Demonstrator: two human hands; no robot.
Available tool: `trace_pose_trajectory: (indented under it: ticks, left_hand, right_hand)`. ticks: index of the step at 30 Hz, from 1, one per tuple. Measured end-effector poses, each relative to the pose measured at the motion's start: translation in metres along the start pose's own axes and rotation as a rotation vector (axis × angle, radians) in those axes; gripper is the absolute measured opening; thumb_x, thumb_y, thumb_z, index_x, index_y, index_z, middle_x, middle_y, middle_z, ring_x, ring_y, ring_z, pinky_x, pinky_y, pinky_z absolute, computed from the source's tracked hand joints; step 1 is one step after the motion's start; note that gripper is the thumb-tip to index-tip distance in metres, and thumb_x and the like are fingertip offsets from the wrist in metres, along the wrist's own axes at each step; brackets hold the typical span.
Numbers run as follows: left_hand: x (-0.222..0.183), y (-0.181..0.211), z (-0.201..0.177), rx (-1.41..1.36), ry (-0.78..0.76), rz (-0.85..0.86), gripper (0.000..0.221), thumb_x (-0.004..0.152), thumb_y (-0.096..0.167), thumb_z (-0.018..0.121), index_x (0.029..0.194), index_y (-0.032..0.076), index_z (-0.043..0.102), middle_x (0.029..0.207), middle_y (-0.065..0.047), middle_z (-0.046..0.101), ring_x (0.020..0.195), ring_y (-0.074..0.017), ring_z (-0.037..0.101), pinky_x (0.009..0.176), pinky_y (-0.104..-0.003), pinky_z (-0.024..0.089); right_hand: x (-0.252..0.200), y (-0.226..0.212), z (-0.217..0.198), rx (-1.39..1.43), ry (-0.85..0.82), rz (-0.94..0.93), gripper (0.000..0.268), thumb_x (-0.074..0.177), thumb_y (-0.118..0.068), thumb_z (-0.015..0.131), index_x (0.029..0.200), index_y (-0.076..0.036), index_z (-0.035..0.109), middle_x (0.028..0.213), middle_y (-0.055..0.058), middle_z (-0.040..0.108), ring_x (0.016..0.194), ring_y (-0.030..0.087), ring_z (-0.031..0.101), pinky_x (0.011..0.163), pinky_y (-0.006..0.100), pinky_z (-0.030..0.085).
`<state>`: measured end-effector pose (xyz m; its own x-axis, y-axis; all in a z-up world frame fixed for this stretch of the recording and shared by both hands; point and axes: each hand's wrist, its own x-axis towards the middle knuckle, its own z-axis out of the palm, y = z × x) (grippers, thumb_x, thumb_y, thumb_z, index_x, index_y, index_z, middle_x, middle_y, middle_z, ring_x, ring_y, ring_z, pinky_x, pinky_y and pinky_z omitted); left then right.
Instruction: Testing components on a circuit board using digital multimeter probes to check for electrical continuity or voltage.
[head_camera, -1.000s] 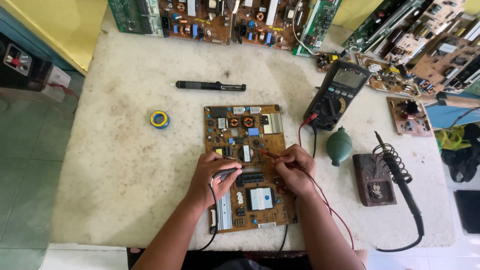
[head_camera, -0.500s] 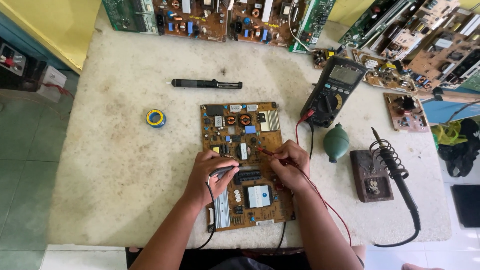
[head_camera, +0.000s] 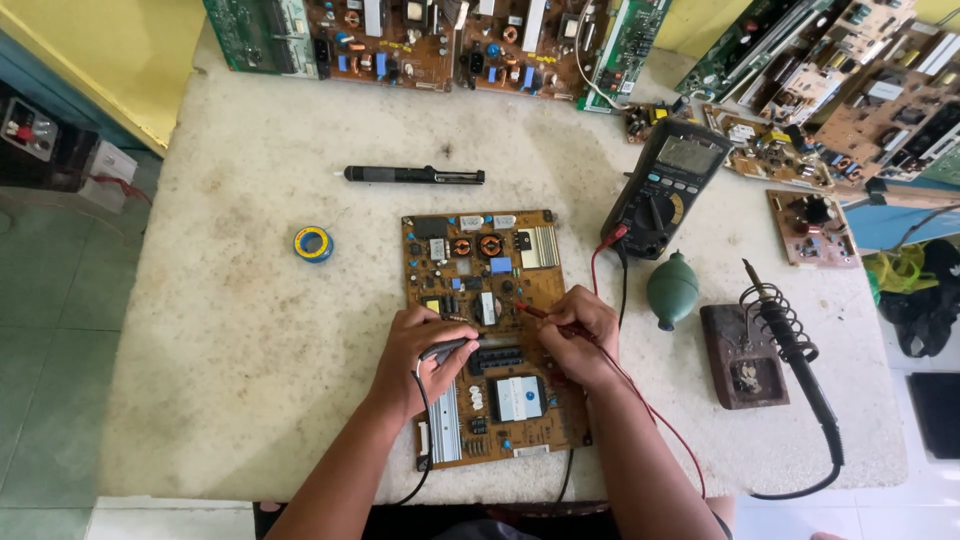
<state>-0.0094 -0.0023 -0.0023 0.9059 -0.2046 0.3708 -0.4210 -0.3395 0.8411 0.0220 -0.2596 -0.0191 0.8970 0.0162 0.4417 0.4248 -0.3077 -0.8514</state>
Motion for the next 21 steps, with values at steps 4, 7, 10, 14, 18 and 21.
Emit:
trace_pose_trajectory:
  ticks: [4,7,10,14,18,21]
  left_hand:
    - [-0.003,-0.008,0.002,0.016,-0.002,0.002,0.009,0.097,0.021,0.073,0.103,0.022,0.079,0.075,-0.006,0.049,0.079,-0.0300,0.057,0.077,-0.042,0.055]
    - [-0.004,-0.009,0.003,-0.001,-0.001,0.000,0.009,0.098,0.021,0.072,0.104,0.022,0.079,0.075,-0.005,0.048,0.080,-0.0308,0.057,0.076,-0.043,0.056]
    - [0.000,-0.009,0.003,0.012,-0.007,0.013,0.009,0.097,0.022,0.073,0.104,0.021,0.079,0.074,-0.004,0.048,0.079,-0.0301,0.057,0.075,-0.043,0.056]
    - [0.003,-0.005,0.003,0.014,0.024,0.074,0.010,0.092,0.020,0.076,0.101,0.022,0.081,0.070,-0.005,0.054,0.073,-0.0268,0.061,0.069,-0.036,0.057]
    - [0.001,-0.007,0.004,-0.028,0.044,0.053,0.011,0.092,0.020,0.077,0.101,0.022,0.082,0.070,-0.004,0.053,0.070,-0.0276,0.061,0.066,-0.036,0.058]
    - [0.002,-0.007,0.003,-0.021,0.040,0.073,0.011,0.093,0.021,0.075,0.102,0.022,0.082,0.068,-0.004,0.051,0.068,-0.0274,0.061,0.066,-0.035,0.058]
  right_hand:
    - [0.000,-0.002,0.000,-0.014,-0.013,-0.003,0.009,0.068,0.008,0.070,0.066,0.000,0.065,0.073,0.014,0.068,0.057,0.023,0.063,0.049,0.029,0.049]
    - [0.000,-0.002,0.000,0.005,-0.015,0.013,0.008,0.068,0.009,0.070,0.067,0.001,0.066,0.074,0.015,0.068,0.058,0.022,0.063,0.050,0.028,0.049]
    - [0.001,-0.002,-0.001,-0.010,-0.005,0.010,0.008,0.068,0.008,0.069,0.068,0.001,0.066,0.074,0.015,0.068,0.059,0.024,0.064,0.049,0.029,0.049]
    - [0.001,-0.001,-0.002,0.009,-0.012,-0.001,0.008,0.070,0.006,0.070,0.070,0.000,0.064,0.073,0.015,0.067,0.058,0.022,0.064,0.050,0.029,0.049]
    - [0.002,-0.003,-0.001,0.016,-0.008,-0.013,0.009,0.069,0.006,0.070,0.070,-0.001,0.065,0.074,0.014,0.068,0.058,0.022,0.064,0.051,0.029,0.050]
    - [0.001,0.000,0.000,0.027,-0.011,-0.020,0.011,0.070,0.007,0.070,0.069,-0.002,0.065,0.075,0.014,0.069,0.058,0.022,0.065,0.051,0.029,0.051]
